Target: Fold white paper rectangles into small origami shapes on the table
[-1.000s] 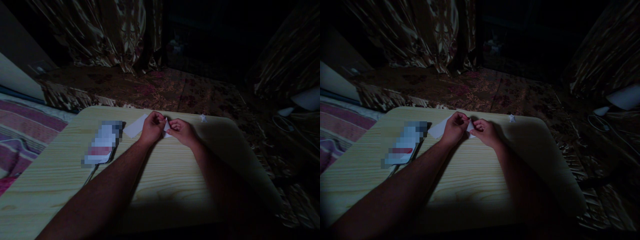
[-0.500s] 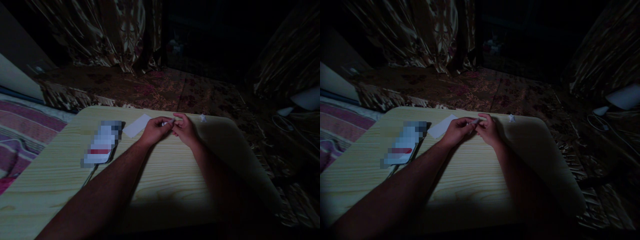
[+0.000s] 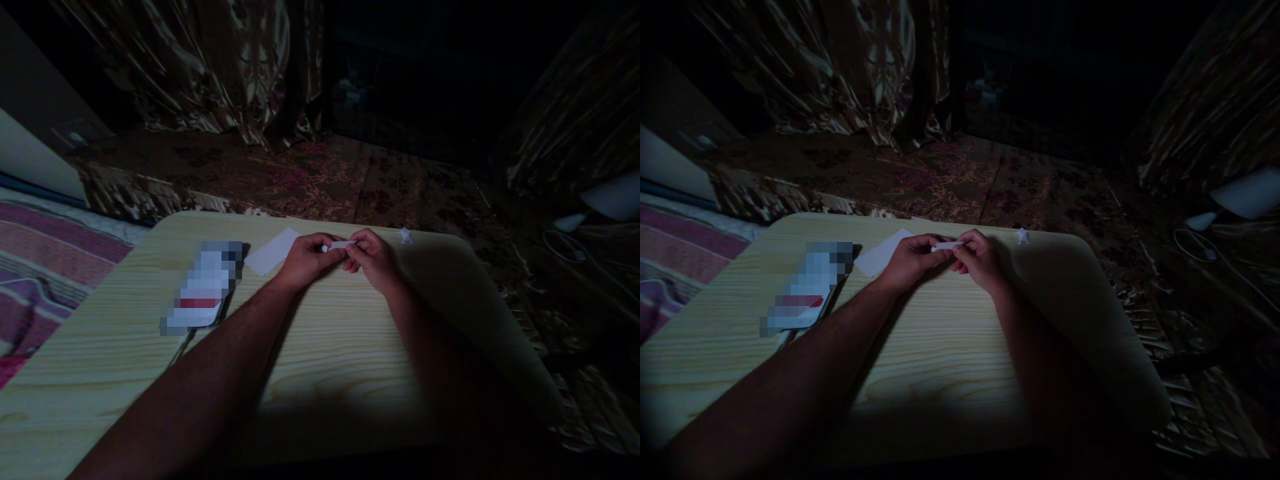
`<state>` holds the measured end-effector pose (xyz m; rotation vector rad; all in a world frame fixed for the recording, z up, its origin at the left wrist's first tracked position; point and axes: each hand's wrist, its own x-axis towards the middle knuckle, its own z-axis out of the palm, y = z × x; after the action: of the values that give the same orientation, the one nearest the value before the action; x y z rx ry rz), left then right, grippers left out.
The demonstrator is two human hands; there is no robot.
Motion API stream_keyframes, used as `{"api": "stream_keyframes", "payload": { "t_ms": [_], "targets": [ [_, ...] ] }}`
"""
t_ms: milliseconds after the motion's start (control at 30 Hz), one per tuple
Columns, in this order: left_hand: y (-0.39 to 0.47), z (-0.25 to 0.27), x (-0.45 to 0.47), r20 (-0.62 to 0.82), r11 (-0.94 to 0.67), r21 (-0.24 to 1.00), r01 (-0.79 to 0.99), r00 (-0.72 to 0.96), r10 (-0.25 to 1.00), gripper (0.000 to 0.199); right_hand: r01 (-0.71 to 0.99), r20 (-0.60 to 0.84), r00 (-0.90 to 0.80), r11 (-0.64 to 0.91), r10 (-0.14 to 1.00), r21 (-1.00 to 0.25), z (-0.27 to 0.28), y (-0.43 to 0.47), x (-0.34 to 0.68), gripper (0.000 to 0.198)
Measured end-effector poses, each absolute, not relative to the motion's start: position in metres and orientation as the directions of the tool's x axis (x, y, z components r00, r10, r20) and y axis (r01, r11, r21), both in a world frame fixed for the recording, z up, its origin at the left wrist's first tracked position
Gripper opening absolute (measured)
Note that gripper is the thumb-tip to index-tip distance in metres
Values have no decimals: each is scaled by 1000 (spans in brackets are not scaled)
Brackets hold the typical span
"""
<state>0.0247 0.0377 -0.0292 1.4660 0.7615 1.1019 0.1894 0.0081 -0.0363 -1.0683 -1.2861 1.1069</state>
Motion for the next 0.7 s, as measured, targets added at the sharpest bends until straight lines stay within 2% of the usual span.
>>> {"api": "stream_keyframes", "payload": {
  "t_ms": [367,500,700],
  "targets": [
    [44,-34,21,61,35,975,-218,418,906,26,-148,97,-69,86,993,-985,-38,10,197,32],
    [45,-35,20,70,6,981,-192,389,919,27,-134,94,-82,83,992,-988,-39,10,196,35],
    [45,-36,21,196,-133,973,-191,361,912,25,-77,118,-59,113,991,-991,-41,11,193,35]
  ]
}}
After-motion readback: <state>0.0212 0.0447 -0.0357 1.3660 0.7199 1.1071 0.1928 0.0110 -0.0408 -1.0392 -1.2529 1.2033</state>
